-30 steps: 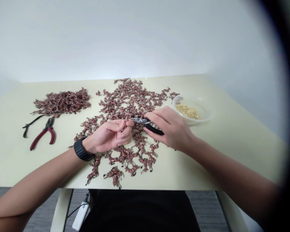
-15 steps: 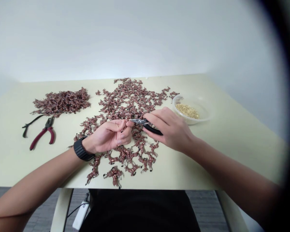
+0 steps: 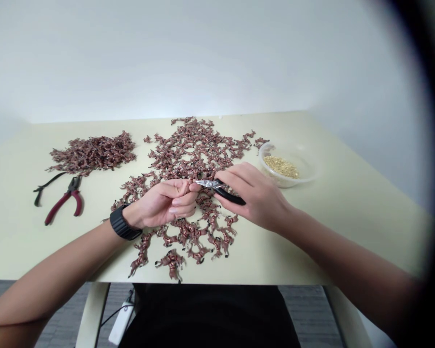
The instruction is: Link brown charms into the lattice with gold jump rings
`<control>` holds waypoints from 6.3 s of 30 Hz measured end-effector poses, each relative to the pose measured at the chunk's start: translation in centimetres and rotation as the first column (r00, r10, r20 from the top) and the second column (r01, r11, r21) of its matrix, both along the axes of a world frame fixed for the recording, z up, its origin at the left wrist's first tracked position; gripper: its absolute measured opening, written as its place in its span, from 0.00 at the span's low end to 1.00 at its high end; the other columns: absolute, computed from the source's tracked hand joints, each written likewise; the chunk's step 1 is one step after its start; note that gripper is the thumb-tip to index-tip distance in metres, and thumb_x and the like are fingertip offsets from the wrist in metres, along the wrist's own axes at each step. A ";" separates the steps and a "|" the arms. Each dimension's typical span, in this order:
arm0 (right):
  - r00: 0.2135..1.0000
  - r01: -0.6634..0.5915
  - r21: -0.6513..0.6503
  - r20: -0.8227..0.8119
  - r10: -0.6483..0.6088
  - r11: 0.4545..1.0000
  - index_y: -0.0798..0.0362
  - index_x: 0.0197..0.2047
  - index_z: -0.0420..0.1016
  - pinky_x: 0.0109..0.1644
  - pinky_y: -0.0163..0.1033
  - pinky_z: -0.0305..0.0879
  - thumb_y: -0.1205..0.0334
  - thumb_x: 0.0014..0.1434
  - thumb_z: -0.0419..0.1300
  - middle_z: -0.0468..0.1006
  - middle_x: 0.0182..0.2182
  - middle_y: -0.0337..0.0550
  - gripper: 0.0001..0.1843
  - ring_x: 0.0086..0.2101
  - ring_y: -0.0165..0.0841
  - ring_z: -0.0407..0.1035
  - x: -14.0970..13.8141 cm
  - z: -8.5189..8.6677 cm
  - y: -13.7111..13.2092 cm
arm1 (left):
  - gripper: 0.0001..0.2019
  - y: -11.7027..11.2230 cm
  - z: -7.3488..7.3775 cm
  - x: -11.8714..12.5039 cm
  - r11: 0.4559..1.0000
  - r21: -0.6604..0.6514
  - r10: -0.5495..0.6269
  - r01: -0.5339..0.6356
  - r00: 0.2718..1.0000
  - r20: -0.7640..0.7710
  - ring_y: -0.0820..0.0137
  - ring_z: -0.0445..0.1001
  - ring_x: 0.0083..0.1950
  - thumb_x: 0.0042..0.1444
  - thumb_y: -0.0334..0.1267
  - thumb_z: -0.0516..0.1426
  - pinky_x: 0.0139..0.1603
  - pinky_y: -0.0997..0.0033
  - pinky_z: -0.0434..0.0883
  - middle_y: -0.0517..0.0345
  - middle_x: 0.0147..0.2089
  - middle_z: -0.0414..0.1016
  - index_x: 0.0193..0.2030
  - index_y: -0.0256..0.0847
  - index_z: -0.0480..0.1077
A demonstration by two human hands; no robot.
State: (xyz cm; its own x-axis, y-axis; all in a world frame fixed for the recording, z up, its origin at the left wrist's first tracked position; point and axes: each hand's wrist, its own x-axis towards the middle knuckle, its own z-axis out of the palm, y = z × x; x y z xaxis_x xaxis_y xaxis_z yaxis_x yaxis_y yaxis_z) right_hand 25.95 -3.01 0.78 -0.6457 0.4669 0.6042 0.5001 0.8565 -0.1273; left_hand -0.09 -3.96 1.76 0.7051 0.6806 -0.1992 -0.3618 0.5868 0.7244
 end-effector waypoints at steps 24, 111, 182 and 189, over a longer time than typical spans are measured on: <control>0.979 0.022 -0.468 -0.169 -0.114 0.884 0.51 0.54 0.74 0.37 0.42 0.67 0.54 0.66 0.60 0.77 0.41 0.47 0.16 0.36 0.36 0.69 0.1 0.6 0.3 | 0.03 0.5 -0.2 -0.4 0.998 0.024 -0.057 0.058 0.998 -0.030 0.75 0.49 0.20 0.61 0.29 0.56 0.24 0.76 0.60 0.66 0.20 0.51 0.35 0.36 0.68; 0.982 0.107 0.093 0.144 -0.120 0.990 0.55 0.59 0.69 0.43 0.46 0.69 0.59 0.70 0.57 0.77 0.47 0.53 0.17 0.46 0.44 0.70 -0.1 0.1 -0.3 | 0.04 0.4 -1.0 -0.1 1.000 -0.021 -0.012 0.013 1.000 0.018 0.77 0.45 0.20 0.65 0.30 0.53 0.22 0.76 0.54 0.67 0.21 0.50 0.41 0.34 0.69; 0.998 0.010 -0.349 -0.059 -0.033 0.937 0.52 0.57 0.71 0.42 0.42 0.68 0.56 0.68 0.59 0.76 0.48 0.50 0.17 0.40 0.38 0.72 0.7 0.0 1.3 | 0.10 0.9 -1.1 0.1 0.946 0.295 0.205 -0.133 0.952 -0.228 0.82 0.54 0.17 0.70 0.41 0.57 0.18 0.81 0.50 0.65 0.25 0.64 0.52 0.39 0.71; 0.996 -0.003 -0.396 -0.082 -0.032 0.918 0.51 0.56 0.72 0.40 0.42 0.67 0.57 0.68 0.59 0.75 0.47 0.49 0.16 0.38 0.37 0.71 0.5 0.2 1.0 | 0.07 0.8 -0.8 0.0 0.956 0.272 0.163 -0.114 0.973 -0.165 0.82 0.58 0.18 0.70 0.38 0.57 0.18 0.83 0.55 0.64 0.26 0.68 0.50 0.38 0.71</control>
State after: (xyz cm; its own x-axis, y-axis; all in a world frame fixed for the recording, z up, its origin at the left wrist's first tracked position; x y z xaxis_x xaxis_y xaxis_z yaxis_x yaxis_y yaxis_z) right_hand 26.41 -2.01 1.01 -0.5910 0.6881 0.4210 0.4845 0.7201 -0.4968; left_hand -0.06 -3.20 0.92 0.5678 0.8143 -0.1203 -0.2724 0.3238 0.9061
